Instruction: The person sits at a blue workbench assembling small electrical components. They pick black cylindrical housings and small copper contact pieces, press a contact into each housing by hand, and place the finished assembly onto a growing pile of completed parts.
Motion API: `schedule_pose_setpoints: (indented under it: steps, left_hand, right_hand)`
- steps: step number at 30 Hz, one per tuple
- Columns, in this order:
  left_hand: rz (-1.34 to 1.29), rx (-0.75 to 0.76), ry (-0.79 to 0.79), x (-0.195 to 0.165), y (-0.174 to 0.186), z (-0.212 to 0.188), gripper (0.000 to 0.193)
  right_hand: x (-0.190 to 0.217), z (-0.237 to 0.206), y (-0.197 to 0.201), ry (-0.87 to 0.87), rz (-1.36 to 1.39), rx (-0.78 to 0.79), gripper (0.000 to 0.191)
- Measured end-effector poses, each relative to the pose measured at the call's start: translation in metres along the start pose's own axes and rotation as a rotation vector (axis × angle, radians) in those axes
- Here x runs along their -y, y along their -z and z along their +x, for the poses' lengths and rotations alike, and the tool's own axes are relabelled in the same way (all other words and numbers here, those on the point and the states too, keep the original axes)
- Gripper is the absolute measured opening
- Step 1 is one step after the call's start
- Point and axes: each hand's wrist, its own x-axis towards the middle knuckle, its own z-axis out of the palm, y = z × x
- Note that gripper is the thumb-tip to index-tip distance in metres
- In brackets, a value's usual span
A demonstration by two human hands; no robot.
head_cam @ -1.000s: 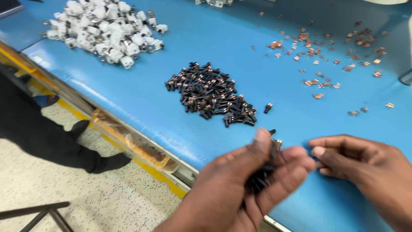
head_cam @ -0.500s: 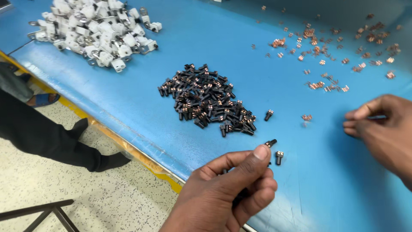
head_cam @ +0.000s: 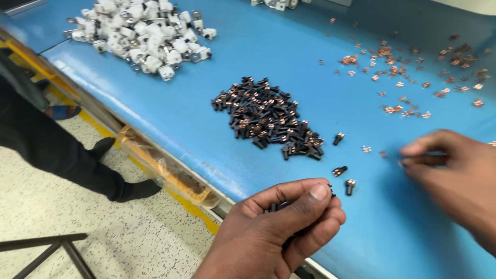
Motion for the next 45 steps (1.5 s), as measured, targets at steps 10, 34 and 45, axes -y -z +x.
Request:
schedule_pose_setpoints:
  steps: [10, 34, 45]
  left_hand:
    - [0.067, 0.040, -0.040, 0.007, 0.011, -0.006, 0.025]
    - [0.114, 0.417, -0.136, 0.011, -0.021, -0.002, 0.029]
    - [0.195, 0.439, -0.059, 0.006, -0.018, -0.004, 0.022]
  right_hand:
    - [-0.035, -0.031, 0.008, -0.066, 0.123, 0.128, 0.038]
    - [0.028, -0.081, 0.031, -0.069, 1.438, 0.602, 0.025]
    - [0.031, -0.078, 0.034, -0.159, 1.173, 0.540, 0.030]
